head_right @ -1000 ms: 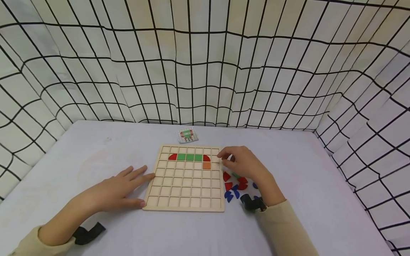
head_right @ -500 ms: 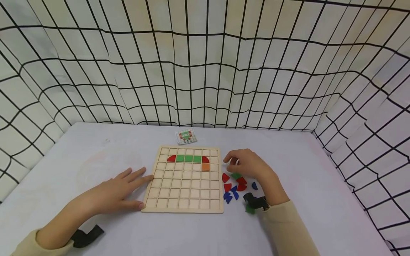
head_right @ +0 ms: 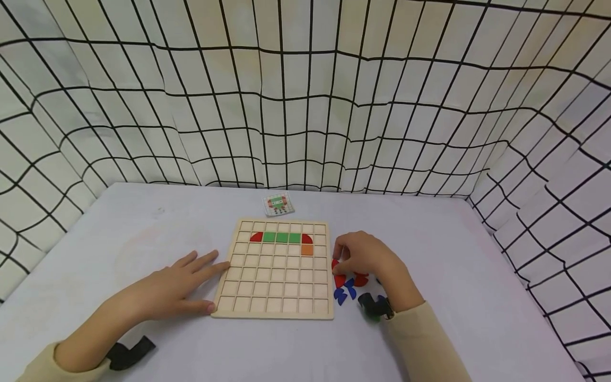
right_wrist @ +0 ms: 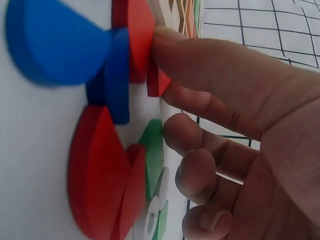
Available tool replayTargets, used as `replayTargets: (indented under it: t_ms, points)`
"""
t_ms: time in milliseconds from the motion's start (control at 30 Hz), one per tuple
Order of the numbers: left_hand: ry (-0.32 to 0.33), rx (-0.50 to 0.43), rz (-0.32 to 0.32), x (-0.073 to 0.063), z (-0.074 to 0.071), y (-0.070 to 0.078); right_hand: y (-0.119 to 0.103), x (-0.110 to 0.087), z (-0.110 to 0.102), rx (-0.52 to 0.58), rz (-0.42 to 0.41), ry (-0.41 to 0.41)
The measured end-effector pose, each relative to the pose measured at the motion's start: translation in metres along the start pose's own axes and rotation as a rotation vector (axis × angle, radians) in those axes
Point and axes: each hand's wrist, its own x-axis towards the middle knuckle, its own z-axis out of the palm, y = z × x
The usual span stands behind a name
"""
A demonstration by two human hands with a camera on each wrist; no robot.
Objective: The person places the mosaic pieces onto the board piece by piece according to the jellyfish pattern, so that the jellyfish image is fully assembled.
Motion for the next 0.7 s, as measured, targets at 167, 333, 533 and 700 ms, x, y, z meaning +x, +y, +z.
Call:
replayTargets:
  t_ms: [167,333,533,700]
  points:
    - [0.001,0.007,0.004,-0.0001,0.0011,-0.0006,-0.0012,0.0008,0.0018,-0.006,-0.031,0.005]
    - [0.002,0.010,0.004,0.0008,0.0010,-0.0007,-0.0010,0.0014,0.0006,0.043,-0.083,-0.015]
    - [-0.006,0.000,-0.003,0.0011,0.0010,0.0002,-0.0028,0.0010,-0.0007,0.074,-0.128,0.007]
    - [-0.002,0.005,-0.007,0.0003,0.0009,0.0001,-0.0059,0.0027,0.0019,0.098,-0.155,0.055]
